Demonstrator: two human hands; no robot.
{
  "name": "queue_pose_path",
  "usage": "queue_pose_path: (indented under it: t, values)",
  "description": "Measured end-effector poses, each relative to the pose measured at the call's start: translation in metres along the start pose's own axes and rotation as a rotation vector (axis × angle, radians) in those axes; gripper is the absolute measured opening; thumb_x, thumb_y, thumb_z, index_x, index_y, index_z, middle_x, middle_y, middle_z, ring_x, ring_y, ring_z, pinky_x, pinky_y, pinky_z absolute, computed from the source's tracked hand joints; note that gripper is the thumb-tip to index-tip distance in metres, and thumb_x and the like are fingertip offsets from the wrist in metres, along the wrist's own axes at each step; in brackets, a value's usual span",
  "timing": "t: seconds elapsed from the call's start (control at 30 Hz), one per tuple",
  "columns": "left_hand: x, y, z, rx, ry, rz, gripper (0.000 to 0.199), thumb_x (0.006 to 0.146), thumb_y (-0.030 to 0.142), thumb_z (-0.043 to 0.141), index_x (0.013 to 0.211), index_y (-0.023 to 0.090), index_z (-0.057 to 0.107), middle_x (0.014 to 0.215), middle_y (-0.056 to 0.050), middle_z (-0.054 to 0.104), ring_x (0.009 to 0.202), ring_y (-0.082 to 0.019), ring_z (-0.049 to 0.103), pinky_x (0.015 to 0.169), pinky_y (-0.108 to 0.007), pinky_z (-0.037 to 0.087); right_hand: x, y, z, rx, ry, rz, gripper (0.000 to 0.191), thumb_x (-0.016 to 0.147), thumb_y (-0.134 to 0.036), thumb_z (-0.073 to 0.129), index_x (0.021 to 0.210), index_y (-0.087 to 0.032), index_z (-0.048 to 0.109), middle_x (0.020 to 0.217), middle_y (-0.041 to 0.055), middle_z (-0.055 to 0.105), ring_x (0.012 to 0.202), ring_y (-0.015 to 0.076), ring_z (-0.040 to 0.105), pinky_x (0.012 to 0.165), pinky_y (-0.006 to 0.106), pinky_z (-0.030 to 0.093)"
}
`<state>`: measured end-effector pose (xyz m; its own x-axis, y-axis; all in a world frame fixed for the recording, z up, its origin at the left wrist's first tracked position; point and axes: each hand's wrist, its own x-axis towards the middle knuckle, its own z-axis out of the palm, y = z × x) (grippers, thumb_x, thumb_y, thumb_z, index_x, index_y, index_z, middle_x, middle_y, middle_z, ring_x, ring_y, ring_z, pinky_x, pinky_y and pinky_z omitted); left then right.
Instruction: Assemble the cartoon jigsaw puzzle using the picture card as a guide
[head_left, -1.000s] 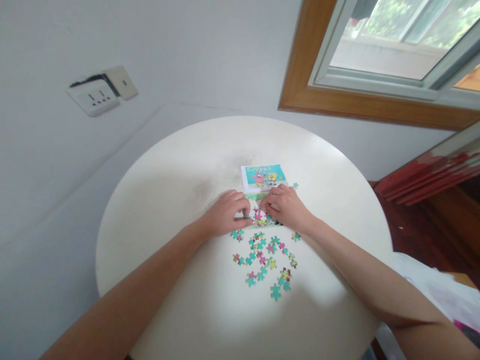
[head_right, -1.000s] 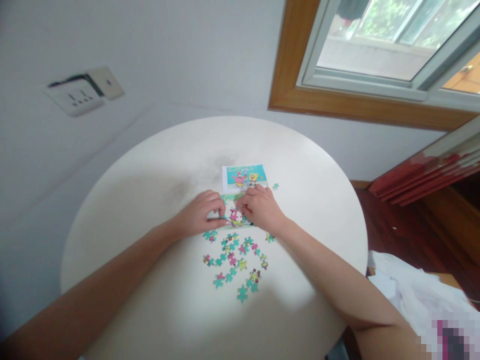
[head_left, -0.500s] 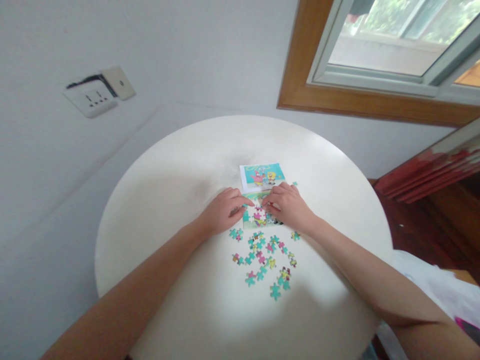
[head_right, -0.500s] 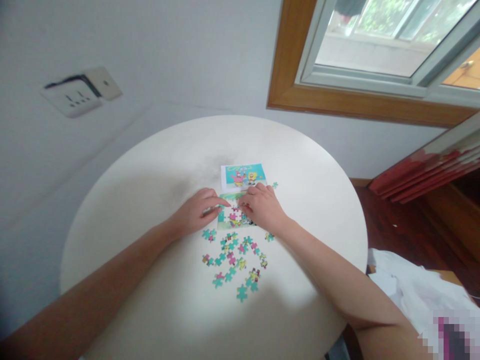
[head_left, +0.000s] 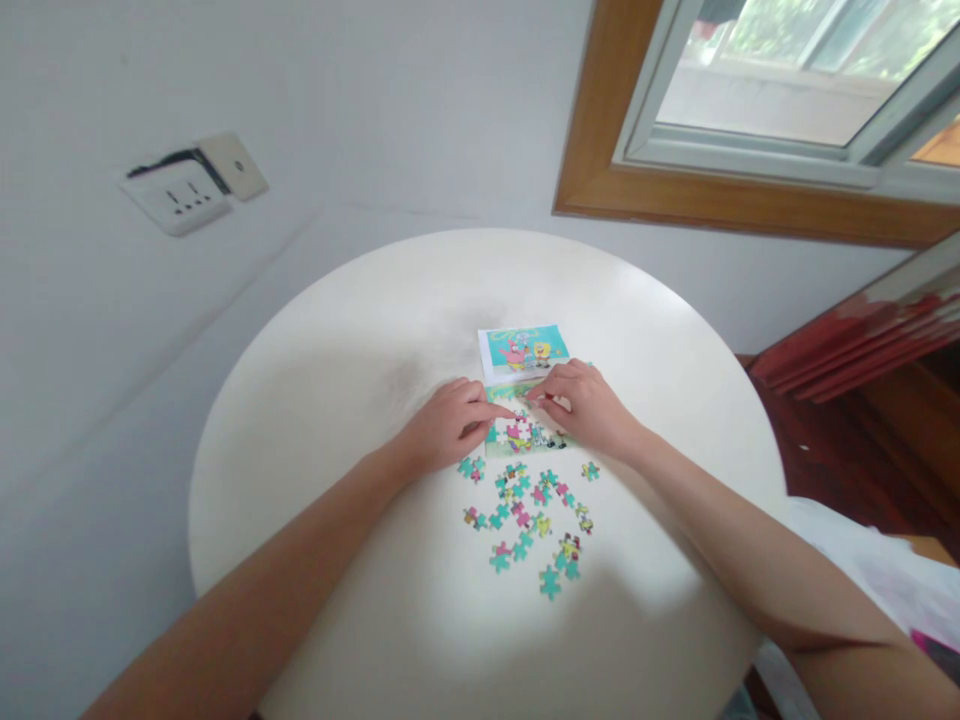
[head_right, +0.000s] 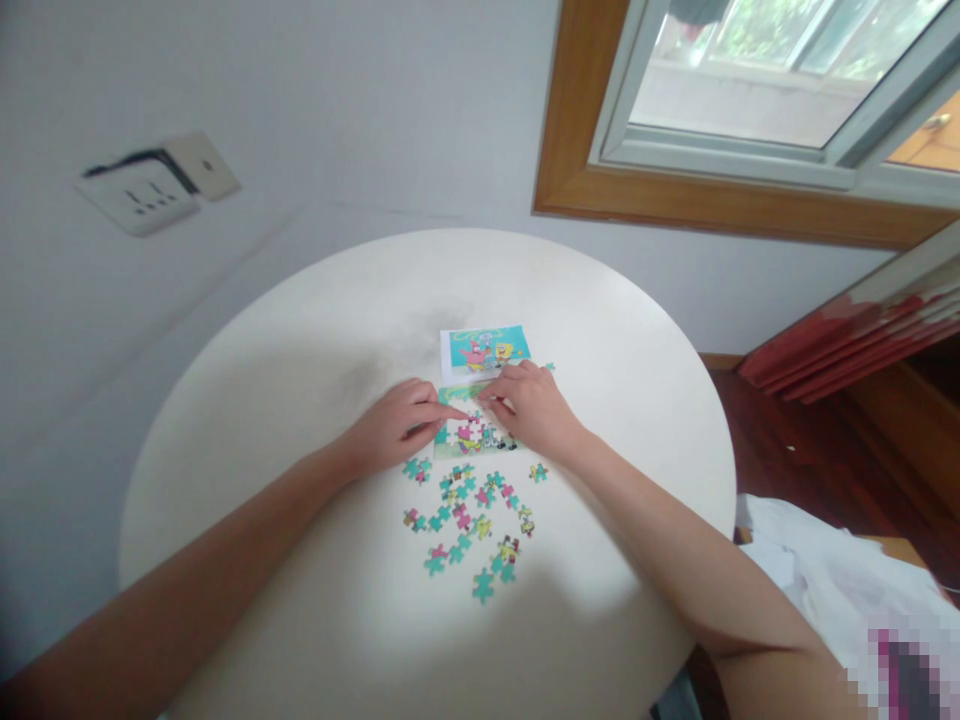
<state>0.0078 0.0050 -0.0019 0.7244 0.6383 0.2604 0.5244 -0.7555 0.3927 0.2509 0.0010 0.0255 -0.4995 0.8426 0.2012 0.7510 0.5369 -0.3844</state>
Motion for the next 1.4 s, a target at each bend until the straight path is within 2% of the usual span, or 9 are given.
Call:
queue_pose_path:
  t: [0.13,0.3,0.47,0.7,1.03,1.4]
  values:
    - [0.000,-0.001,0.000,0.001,0.001,0.007,0.032,0.092,0.020,0.046,0.115,0.026,0.068,0.083,-0.004,0.051,0.082,-0.018,0.048,0.077,-0.032,0.036,0.000,0.007,-0.002,0.017,0.032,0.029,0.019,0.087,-0.018,0.057,0.093,-0.024,0.074,0.085,0.0043,0.065,0.087,0.0198,0.052,0.080,0.032,0.035]
    - [0.000,0.000,0.000,0.009,0.000,0.000,0.031,0.092,0.020,0.046,0.114,0.025,0.068,0.085,-0.005,0.052,0.084,-0.018,0.048,0.078,-0.031,0.036,-0.001,0.010,-0.006,0.019,-0.016,0.009,0.015,0.086,-0.024,0.059,0.089,-0.026,0.074,0.087,0.0029,0.065,0.086,0.0191,0.053,0.080,0.033,0.035]
    - [0.000,-0.001,0.000,0.005,0.010,0.015,0.031,0.091,0.019,0.047,0.114,0.024,0.069,0.084,-0.004,0.051,0.082,-0.018,0.048,0.077,-0.031,0.036,-0.002,0.006,-0.004,-0.008,-0.072,-0.033,0.013,0.085,-0.025,0.063,0.091,-0.026,0.074,0.090,0.0034,0.066,0.091,0.0203,0.052,0.079,0.033,0.032]
    - [0.001,0.000,0.001,-0.004,0.026,0.021,0.031,0.093,0.019,0.046,0.113,0.023,0.069,0.083,-0.005,0.051,0.081,-0.018,0.048,0.076,-0.031,0.036,-0.002,-0.002,0.004,-0.090,-0.064,-0.035,0.013,0.087,-0.029,0.062,0.093,-0.024,0.073,0.090,0.0043,0.066,0.093,0.0219,0.051,0.076,0.033,0.029]
    - [0.001,-0.001,0.001,0.011,0.031,0.020,0.030,0.093,0.020,0.046,0.112,0.023,0.068,0.083,-0.004,0.052,0.081,-0.018,0.049,0.076,-0.031,0.037,0.000,0.000,0.006,-0.077,-0.072,-0.035,0.013,0.088,-0.030,0.062,0.093,-0.025,0.074,0.089,0.0034,0.066,0.092,0.0214,0.052,0.076,0.032,0.029]
    - [0.000,-0.001,0.001,0.031,0.012,0.000,0.031,0.092,0.020,0.047,0.114,0.024,0.068,0.083,-0.004,0.052,0.082,-0.018,0.049,0.076,-0.031,0.037,0.000,0.000,0.009,-0.025,-0.117,-0.057,0.018,0.088,-0.030,0.063,0.103,-0.026,0.071,0.094,0.0035,0.066,0.091,0.0201,0.052,0.079,0.032,0.032]
